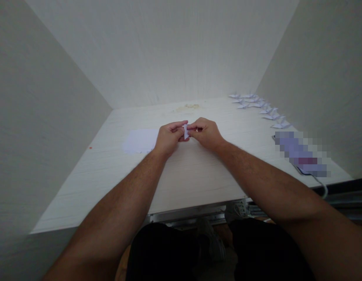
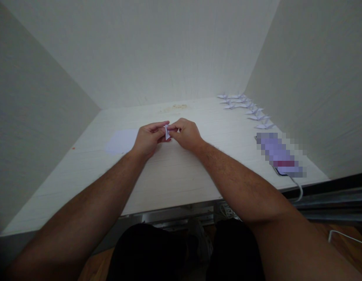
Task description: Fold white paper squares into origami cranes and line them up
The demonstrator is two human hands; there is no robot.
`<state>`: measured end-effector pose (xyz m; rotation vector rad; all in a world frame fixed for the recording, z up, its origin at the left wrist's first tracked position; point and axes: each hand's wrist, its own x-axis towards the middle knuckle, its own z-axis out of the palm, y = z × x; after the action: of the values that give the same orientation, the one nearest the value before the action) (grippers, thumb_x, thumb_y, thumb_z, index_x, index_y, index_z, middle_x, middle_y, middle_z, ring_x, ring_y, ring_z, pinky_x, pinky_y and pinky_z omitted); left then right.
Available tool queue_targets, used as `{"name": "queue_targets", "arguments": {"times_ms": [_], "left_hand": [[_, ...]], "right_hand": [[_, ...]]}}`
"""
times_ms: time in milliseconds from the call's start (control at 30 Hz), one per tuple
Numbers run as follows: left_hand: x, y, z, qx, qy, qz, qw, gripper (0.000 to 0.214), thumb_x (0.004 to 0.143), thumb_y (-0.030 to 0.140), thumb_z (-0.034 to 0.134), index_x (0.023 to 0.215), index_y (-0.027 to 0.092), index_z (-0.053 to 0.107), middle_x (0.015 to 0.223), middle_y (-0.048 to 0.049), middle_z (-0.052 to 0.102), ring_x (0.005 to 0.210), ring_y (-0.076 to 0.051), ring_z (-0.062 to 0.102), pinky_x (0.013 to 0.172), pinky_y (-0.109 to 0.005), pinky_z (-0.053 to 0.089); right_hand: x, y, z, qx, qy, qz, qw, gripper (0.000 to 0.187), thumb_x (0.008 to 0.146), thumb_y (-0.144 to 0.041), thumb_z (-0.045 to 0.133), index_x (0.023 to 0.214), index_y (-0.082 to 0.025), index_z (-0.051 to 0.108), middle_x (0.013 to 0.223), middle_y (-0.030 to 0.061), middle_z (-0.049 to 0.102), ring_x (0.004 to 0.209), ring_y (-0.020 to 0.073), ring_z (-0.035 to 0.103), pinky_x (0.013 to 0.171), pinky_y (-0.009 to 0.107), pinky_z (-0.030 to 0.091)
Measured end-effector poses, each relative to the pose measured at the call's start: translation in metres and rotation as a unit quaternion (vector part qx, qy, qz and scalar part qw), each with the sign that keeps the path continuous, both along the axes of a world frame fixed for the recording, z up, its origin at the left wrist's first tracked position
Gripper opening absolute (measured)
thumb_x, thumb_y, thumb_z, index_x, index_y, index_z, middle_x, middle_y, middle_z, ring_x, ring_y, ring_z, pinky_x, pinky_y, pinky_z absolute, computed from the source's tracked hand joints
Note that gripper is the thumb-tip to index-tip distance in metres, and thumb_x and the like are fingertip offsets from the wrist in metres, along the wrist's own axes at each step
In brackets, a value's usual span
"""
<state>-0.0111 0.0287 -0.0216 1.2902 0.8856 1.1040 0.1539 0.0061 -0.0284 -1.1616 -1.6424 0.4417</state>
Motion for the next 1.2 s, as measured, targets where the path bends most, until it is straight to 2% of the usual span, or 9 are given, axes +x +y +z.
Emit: {"name": "queue_targets", "arguments": {"times_ms": [167, 267, 500, 700, 900, 1100, 1200], "left_hand": [[-0.0027, 0.0012, -0.0016, 0.003, -0.021, -0.047, 0.999, 0.052, 0.063, 0.015, 0.084, 0.114, 0.011, 0.075, 0.094, -0.0094, 0.076, 0.08, -0.017, 0.071, 0.086, -0.043, 0.061], [-0.0032, 0.001, -0.001, 0.003, -0.027, -0.053, 0.998, 0.057, 0.058, 0.014, 0.086, 0.114, 0.01, 0.075, 0.098, -0.0111, 0.077, 0.081, -0.018, 0.071, 0.088, -0.044, 0.059], [-0.0019, 0.0021, -0.0022, 0.002, -0.028, -0.041, 0.999, 0.052, 0.059, 0.014, 0.086, 0.11, 0.01, 0.076, 0.094, -0.0095, 0.077, 0.078, -0.018, 0.071, 0.086, -0.044, 0.06], [-0.0026, 0.0028, -0.0021, 0.005, -0.004, -0.046, 0.999, 0.061, 0.052, 0.009, 0.086, 0.112, 0.01, 0.075, 0.094, -0.0095, 0.077, 0.077, -0.018, 0.072, 0.086, -0.043, 0.06], [-0.0021, 0.0015, -0.0021, 0.007, -0.014, -0.047, 0.999, 0.053, 0.058, 0.01, 0.084, 0.11, 0.01, 0.075, 0.094, -0.0098, 0.077, 0.077, -0.018, 0.072, 0.088, -0.045, 0.06], [-0.0016, 0.0027, -0.0018, 0.02, 0.013, -0.044, 0.999, 0.06, 0.052, 0.009, 0.086, 0.111, 0.011, 0.075, 0.095, -0.009, 0.077, 0.079, -0.019, 0.073, 0.09, -0.045, 0.059], [-0.0012, 0.0027, -0.0013, 0.012, 0.015, -0.044, 0.999, 0.057, 0.054, 0.01, 0.085, 0.11, 0.011, 0.075, 0.094, -0.0092, 0.077, 0.077, -0.018, 0.072, 0.088, -0.045, 0.059]], "right_hand": [[0.0022, 0.0022, -0.0044, 0.008, -0.021, -0.003, 1.0, 0.015, 0.08, -0.016, 0.072, 0.088, -0.025, 0.082, 0.081, 0.0004, 0.073, 0.073, 0.0134, 0.061, 0.073, 0.03, 0.049], [0.0026, 0.0022, -0.0044, 0.01, -0.022, -0.011, 1.0, 0.018, 0.08, -0.013, 0.071, 0.088, -0.025, 0.081, 0.084, 0.0002, 0.075, 0.074, 0.0133, 0.063, 0.073, 0.029, 0.05], [0.0005, 0.0019, -0.0045, -0.001, -0.001, -0.009, 1.0, 0.015, 0.079, -0.014, 0.072, 0.087, -0.023, 0.081, 0.086, 0.0014, 0.077, 0.074, 0.0139, 0.066, 0.073, 0.03, 0.052], [-0.0001, 0.0015, -0.0038, -0.018, 0.009, -0.004, 1.0, 0.013, 0.08, -0.016, 0.071, 0.085, -0.023, 0.08, 0.086, 0.0012, 0.078, 0.075, 0.0141, 0.067, 0.074, 0.03, 0.053], [0.0005, 0.0008, -0.0037, -0.019, 0.009, -0.002, 1.0, 0.012, 0.08, -0.016, 0.071, 0.086, -0.022, 0.08, 0.086, 0.002, 0.078, 0.075, 0.0145, 0.067, 0.074, 0.031, 0.054], [-0.0003, 0.0011, -0.0027, -0.03, 0.013, -0.001, 0.999, 0.012, 0.079, -0.015, 0.072, 0.085, -0.022, 0.08, 0.085, 0.0017, 0.078, 0.075, 0.0147, 0.067, 0.074, 0.031, 0.053], [-0.0005, 0.0016, -0.0027, -0.035, 0.02, -0.001, 0.999, 0.012, 0.078, -0.016, 0.072, 0.085, -0.021, 0.08, 0.084, 0.0018, 0.078, 0.073, 0.0143, 0.066, 0.073, 0.03, 0.053]]}}
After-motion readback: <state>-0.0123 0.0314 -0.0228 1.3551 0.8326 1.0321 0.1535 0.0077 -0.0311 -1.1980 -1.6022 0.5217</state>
